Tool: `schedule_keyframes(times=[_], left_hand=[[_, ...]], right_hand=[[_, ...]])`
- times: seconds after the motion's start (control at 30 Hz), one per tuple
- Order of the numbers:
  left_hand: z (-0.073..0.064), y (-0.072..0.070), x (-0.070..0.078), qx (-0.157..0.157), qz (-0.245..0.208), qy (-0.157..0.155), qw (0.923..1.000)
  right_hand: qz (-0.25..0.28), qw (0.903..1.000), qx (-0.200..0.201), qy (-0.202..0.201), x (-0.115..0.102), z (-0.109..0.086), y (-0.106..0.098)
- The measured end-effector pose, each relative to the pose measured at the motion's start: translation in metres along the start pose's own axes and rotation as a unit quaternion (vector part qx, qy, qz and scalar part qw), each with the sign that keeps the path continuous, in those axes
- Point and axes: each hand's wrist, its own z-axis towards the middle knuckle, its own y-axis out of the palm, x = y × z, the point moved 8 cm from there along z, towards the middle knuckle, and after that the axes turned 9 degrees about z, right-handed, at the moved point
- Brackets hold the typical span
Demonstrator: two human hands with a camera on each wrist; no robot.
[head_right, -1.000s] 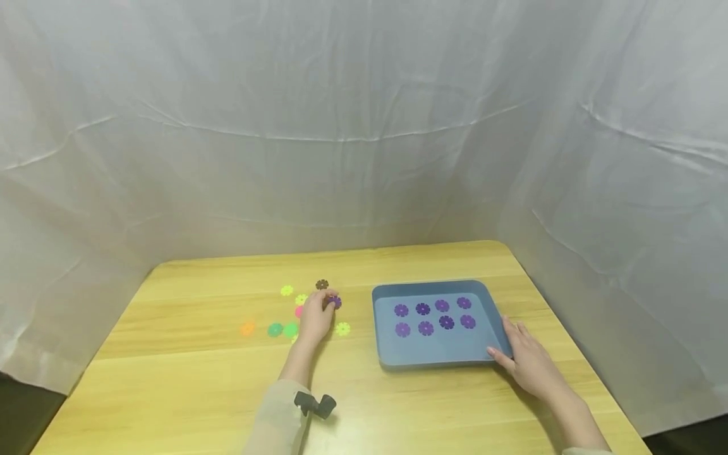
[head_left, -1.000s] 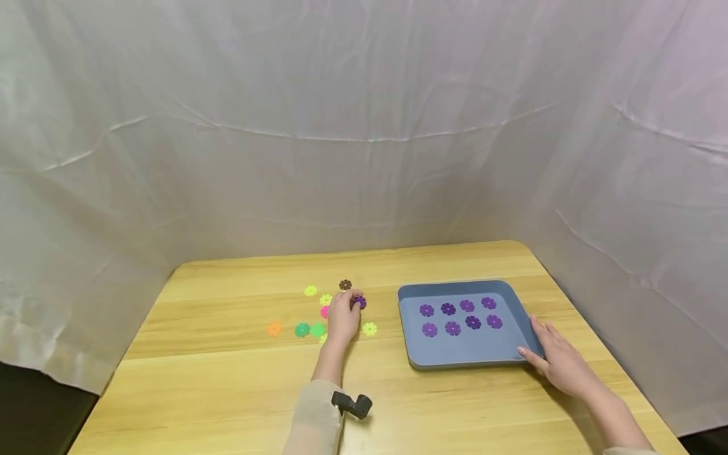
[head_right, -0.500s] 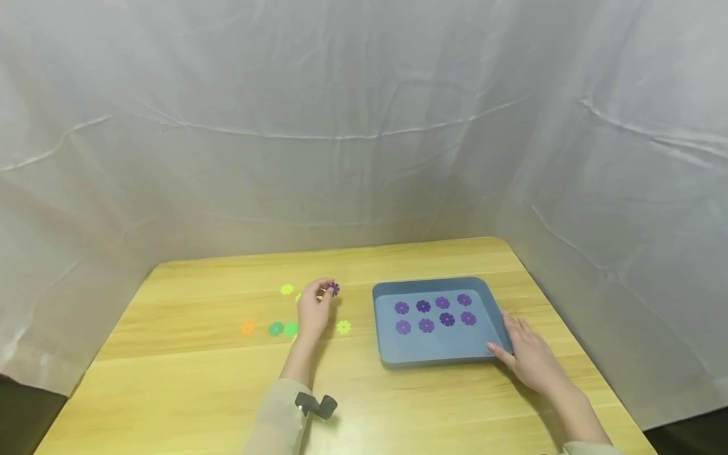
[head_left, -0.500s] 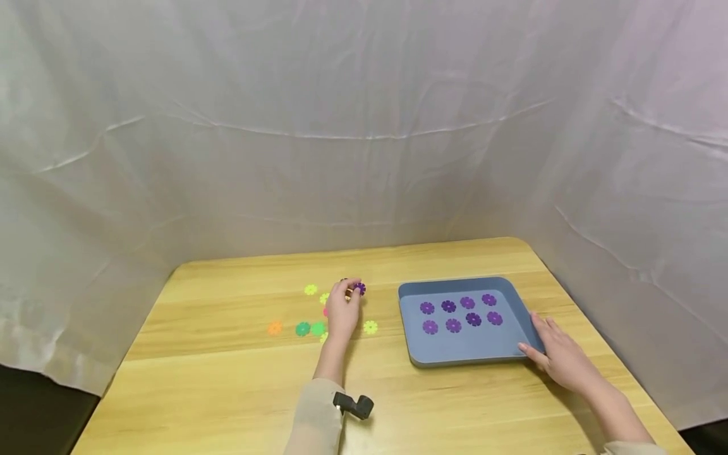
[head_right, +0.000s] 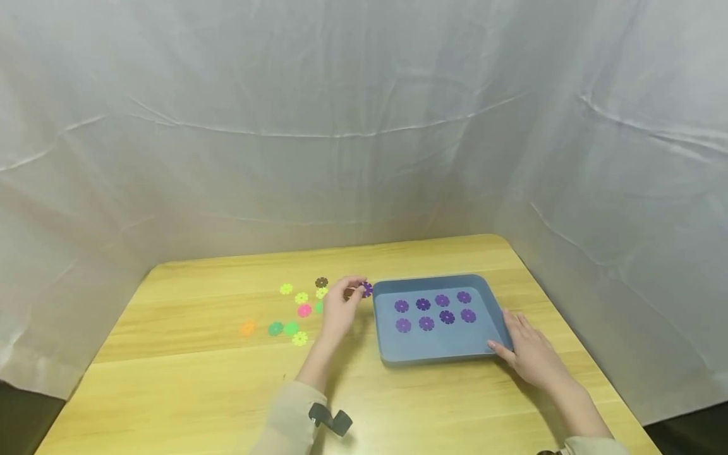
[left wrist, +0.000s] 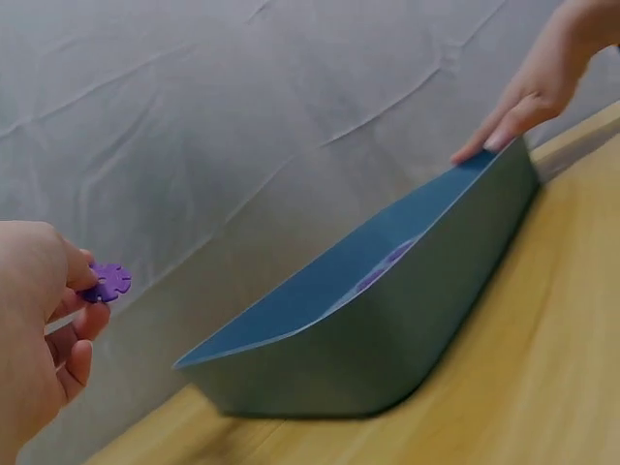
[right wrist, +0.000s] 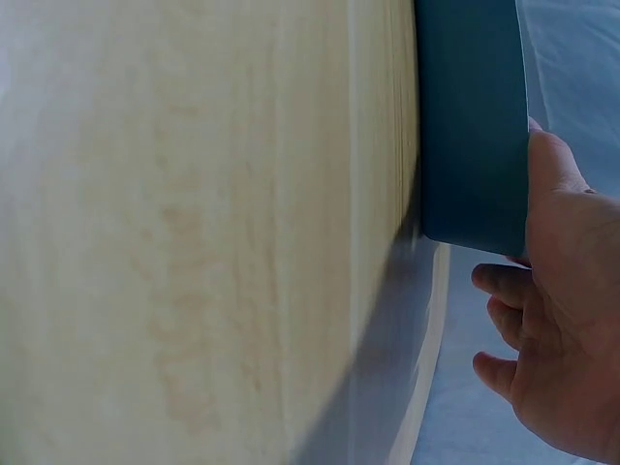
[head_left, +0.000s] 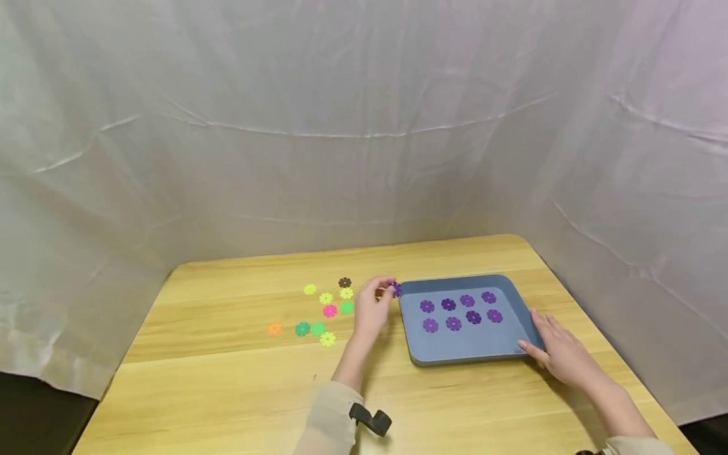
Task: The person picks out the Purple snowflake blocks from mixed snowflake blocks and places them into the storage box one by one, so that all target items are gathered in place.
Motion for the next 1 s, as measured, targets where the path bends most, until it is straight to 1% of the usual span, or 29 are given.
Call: schedule_keyframes(times=[0.2, 0.33, 0.5, 0.6, 0.67, 0.77, 0.93, 1.0], left_hand=[[-0.013, 0.031, 0.013, -0.050, -0.010, 0.014, 0.9986], [-0.021, 0.049, 0.020, -0.088, 0.004, 0.017, 0.9960], [-0.029, 0.070, 0.029, -0.143, 0.022, 0.017, 0.9894], [-0.035, 0.082, 0.032, -0.178, 0.029, 0.009, 0.9835], [-0.039, 0.089, 0.033, -0.195, 0.040, 0.001, 0.9801], [-0.043, 0.102, 0.034, -0.207, 0.055, -0.012, 0.9767], [-0.046, 0.126, 0.036, -0.206, 0.099, -0.028, 0.9731], [-0.048, 0.134, 0.036, -0.207, 0.121, -0.035, 0.9703]], right_hand=[[0.001, 1.0000, -0.006, 0.002, 0.001, -0.001, 0.001], [0.005, 0.9999, -0.011, 0.007, 0.000, -0.001, 0.001], [0.001, 0.9998, -0.015, 0.009, 0.000, 0.001, -0.001], [0.002, 0.9999, -0.016, 0.007, -0.001, 0.002, -0.002], [0.006, 0.9998, -0.017, 0.006, -0.002, 0.002, -0.002], [0.009, 0.9997, -0.021, 0.008, -0.003, 0.001, -0.001], [0.012, 0.9997, -0.021, 0.010, -0.004, 0.000, -0.001], [0.014, 0.9996, -0.022, 0.009, -0.005, 0.000, 0.001]])
